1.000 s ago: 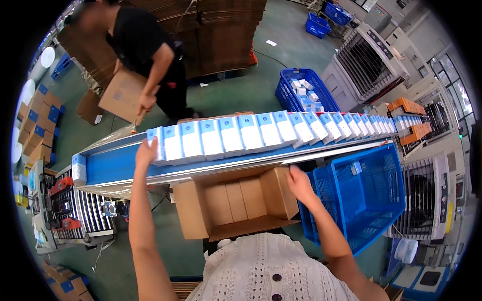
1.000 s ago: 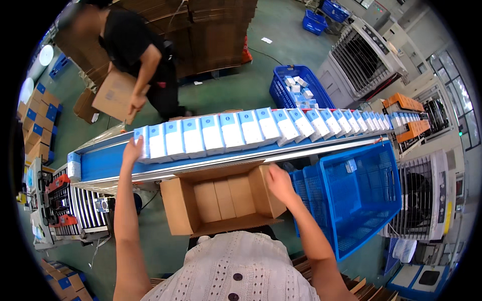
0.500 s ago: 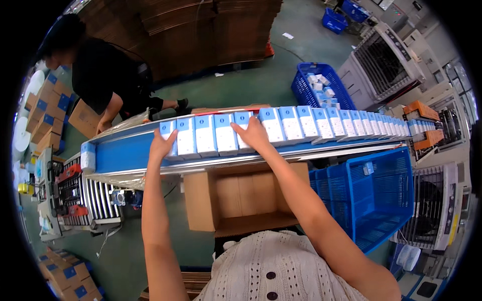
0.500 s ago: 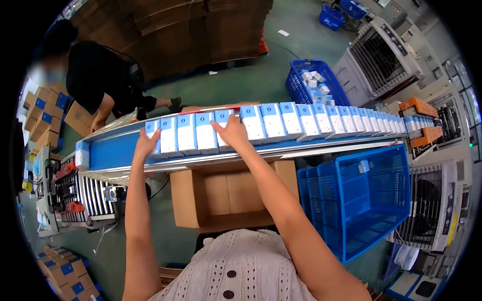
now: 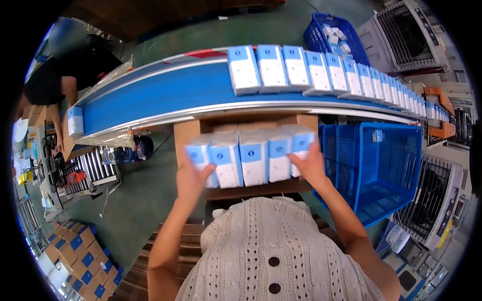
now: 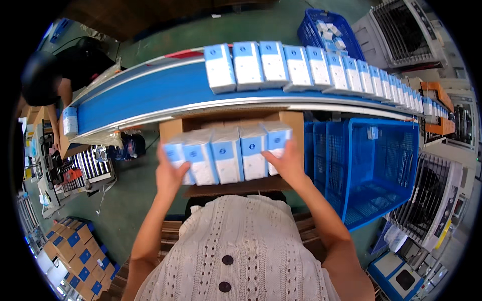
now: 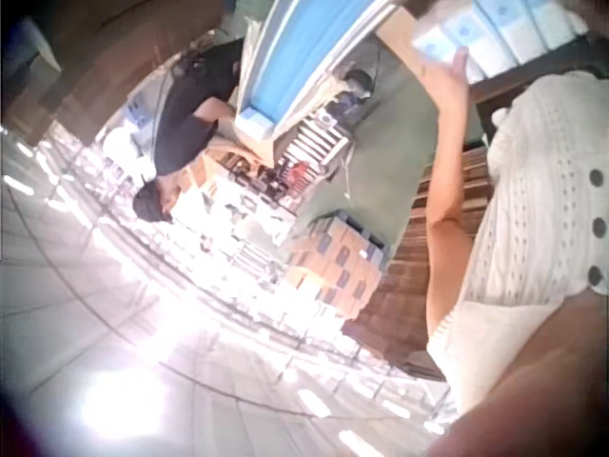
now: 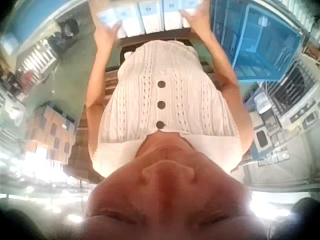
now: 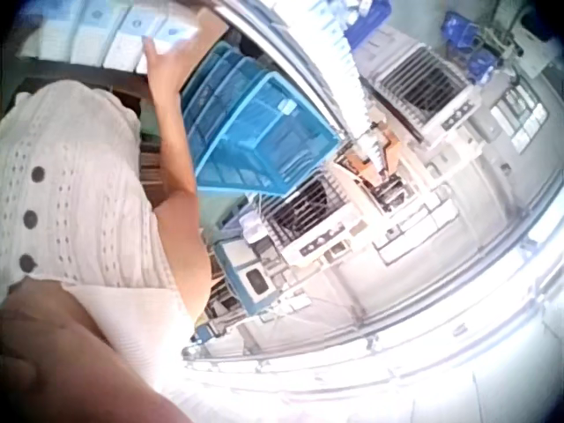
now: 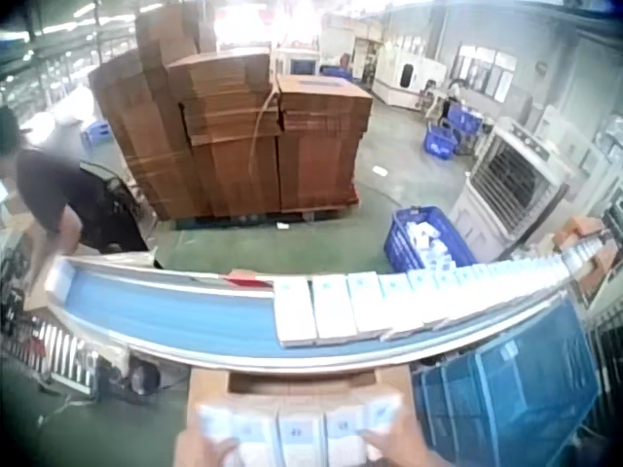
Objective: The person picks up product boxes from a conveyor belt, places them into a larger cardboard box, and then moves the filled box to a taping machine.
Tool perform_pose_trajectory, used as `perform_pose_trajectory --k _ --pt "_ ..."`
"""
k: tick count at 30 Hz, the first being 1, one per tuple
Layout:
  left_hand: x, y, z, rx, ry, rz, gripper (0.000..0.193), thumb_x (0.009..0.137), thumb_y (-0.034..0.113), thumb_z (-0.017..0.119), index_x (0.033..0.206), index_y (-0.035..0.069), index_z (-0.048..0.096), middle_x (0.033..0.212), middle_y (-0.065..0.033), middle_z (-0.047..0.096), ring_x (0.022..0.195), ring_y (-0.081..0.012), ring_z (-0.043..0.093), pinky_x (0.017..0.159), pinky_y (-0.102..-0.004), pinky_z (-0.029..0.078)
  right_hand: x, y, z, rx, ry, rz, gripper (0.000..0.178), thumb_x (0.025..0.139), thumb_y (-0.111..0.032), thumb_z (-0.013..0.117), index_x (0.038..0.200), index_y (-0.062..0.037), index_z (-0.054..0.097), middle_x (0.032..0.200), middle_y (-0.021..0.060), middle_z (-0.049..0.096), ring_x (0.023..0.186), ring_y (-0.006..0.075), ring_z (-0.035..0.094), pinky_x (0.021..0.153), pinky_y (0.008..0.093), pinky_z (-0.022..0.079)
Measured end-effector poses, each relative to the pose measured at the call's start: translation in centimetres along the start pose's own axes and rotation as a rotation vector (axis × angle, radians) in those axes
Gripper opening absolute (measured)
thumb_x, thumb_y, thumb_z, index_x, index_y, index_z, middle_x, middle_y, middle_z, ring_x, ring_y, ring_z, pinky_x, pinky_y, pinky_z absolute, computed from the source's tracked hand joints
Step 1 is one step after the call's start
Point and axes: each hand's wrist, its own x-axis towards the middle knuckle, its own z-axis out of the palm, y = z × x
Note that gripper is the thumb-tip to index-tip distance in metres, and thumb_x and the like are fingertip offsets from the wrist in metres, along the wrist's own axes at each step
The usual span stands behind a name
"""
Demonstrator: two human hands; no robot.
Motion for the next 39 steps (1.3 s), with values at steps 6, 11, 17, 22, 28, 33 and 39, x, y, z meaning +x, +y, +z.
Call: perform_pose_trajectory --k 6,11,17,22,28,33,39 --pt "4.4 -3.8 7.0 0.651 -0.239 0.636 0.060 0.064 0.002 0.056 0.122 0.013 0.043 0.088 -0.0071 0.051 0.080 -0.0231 0.055 0.066 -0.0319 0.048 1.4 4.9 6.4 -0.458 -0.906 -0.405 0.013 0.074 -0.005 0.051 0.086 -0.0003 0.054 0.089 0.0195 0.056 0.076 0.0334 0.057 0.065 0.0404 0.046" --pt "7.9 -4.5 15.6 0.590 -0.534 0.404 0.062 0.071 -0.001 0.049 0.129 0.016 0.034 0.119 -0.0113 0.044 0.112 -0.0266 0.042 0.091 -0.0404 0.037 1.9 7.3 13.7 -0.260 -1.220 -0.032 0.034 0.070 0.000 0.048 0.103 -0.0028 0.056 0.110 0.0204 0.053 0.103 0.0304 0.052 0.079 0.0375 0.045" --pt "8.2 -3.2 20.6 0.632 -0.959 0.193 0.059 0.076 0.000 0.043 0.131 0.018 0.033 0.133 -0.0094 0.037 0.123 -0.0263 0.035 0.102 -0.0395 0.026 -1.0 8.3 14.4 -0.139 -1.175 -0.021 0.027 0.074 -0.007 0.049 0.100 -0.0022 0.056 0.105 0.0196 0.055 0.102 0.0323 0.052 0.083 0.0392 0.043" --pt "9.5 2.4 11.5 -0.209 -0.754 0.293 0.035 0.085 0.013 0.047 0.120 0.009 0.046 0.108 -0.0112 0.055 0.093 -0.0228 0.057 0.076 -0.0342 0.047 5.9 0.9 1.1 0.159 -0.464 -0.115 0.014 0.083 -0.014 0.047 0.079 -0.0014 0.051 0.083 0.0192 0.056 0.077 0.0376 0.053 0.066 0.0454 0.042" --pt "15.2 3.6 -4.4 -0.049 0.538 0.304 0.024 0.087 0.017 0.049 0.105 0.002 0.055 0.086 -0.0136 0.061 0.071 -0.0221 0.059 0.063 -0.0310 0.047 15.6 -2.4 -1.7 0.060 0.139 -0.259 0.024 0.083 -0.018 0.051 0.078 0.0052 0.045 0.075 0.0222 0.049 0.077 0.0401 0.049 0.069 0.0439 0.041" --pt "22.4 -1.4 -4.8 -0.032 0.110 -0.060 0.069 0.077 0.051 0.054 0.114 -0.006 0.045 0.102 -0.0262 0.056 0.098 -0.0358 0.055 0.081 -0.0368 0.043 21.1 -4.4 2.9 0.279 -0.034 0.006 0.050 0.078 -0.039 0.059 0.087 0.0092 0.048 0.088 0.0278 0.055 0.085 0.0404 0.054 0.075 0.0424 0.043" --pt "17.7 2.4 -8.3 -0.247 0.201 0.147 0.055 0.077 0.035 0.061 0.109 -0.006 0.044 0.098 -0.0232 0.059 0.094 -0.0317 0.058 0.079 -0.0348 0.044 17.8 -8.9 -2.5 0.316 0.089 -0.008 0.058 0.069 -0.045 0.067 0.087 0.0066 0.047 0.088 0.0277 0.057 0.080 0.0403 0.057 0.068 0.0413 0.046"
